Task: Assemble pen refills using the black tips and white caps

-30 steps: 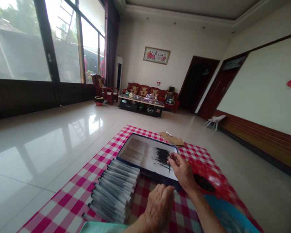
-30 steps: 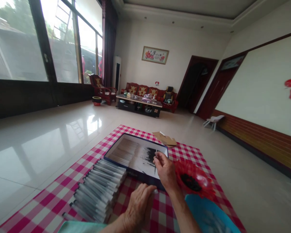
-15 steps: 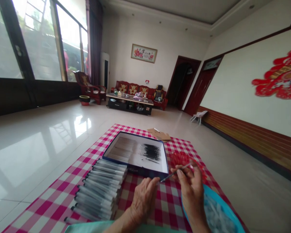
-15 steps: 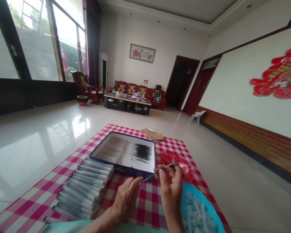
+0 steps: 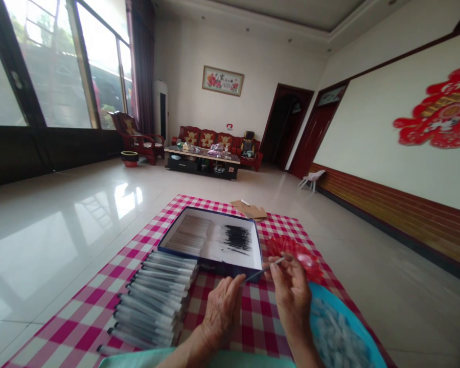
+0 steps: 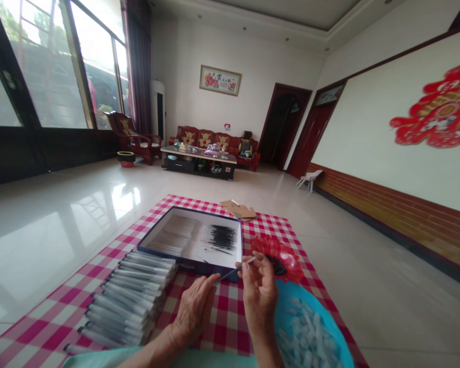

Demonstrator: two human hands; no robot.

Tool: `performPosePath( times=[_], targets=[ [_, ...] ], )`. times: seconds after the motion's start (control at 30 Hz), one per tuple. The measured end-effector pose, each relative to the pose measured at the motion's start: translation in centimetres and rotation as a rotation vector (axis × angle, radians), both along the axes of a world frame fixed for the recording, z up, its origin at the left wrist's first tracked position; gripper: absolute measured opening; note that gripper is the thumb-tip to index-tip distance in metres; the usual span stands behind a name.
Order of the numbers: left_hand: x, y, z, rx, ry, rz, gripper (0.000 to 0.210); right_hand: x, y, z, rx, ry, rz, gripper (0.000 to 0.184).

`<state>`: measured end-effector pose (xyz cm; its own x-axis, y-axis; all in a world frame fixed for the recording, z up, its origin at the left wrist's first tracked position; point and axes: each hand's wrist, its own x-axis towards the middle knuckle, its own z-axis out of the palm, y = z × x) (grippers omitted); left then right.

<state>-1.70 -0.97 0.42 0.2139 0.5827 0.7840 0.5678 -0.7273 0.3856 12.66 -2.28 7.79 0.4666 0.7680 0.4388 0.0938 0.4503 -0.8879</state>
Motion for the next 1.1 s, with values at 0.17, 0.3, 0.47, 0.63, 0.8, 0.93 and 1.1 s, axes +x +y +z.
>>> performPosePath(
  times=[0.17, 0.3, 0.47, 0.63, 0.8, 0.93, 1.1],
  targets=[
    [0.1, 0.0, -0.1, -0.003, 0.037, 0.014, 0.034, 0.1, 0.0, 0.0, -0.066, 0.016, 0.008, 0.029],
    [0.1, 0.1, -0.2, -0.003, 0.021, 0.003, 0.034, -1.2, 0.3, -1.1, -0.102, -0.005, 0.042, 0.035],
    [0.1, 0.4, -0.5, 0.001, -0.009, 0.041, 0.033, -2.4, 0.3, -2.4, -0.138, -0.114, 0.086, 0.024],
    [0.2, 0.6, -0.8, -0.007, -0.015, 0.05, 0.031, -3.0, -0.3, -2.8, -0.123, -0.317, 0.04, 0.019],
    [0.1, 0.9, -1.0, 0.003, -0.046, 0.054, 0.026, -3.6, -0.7, -3.1, 0.062, -0.616, -0.055, 0.019],
    [0.0, 1.2, -1.2, 0.034, -0.034, 0.062, 0.028, -3.4, -0.9, -2.1, 0.047, -0.772, -0.041, 0.024],
    [-0.1, 1.2, -1.4, 0.028, -0.014, 0.028, 0.028, 0.0, -1.6, 0.3, -0.082, -0.877, -0.063, 0.026]
  ],
)
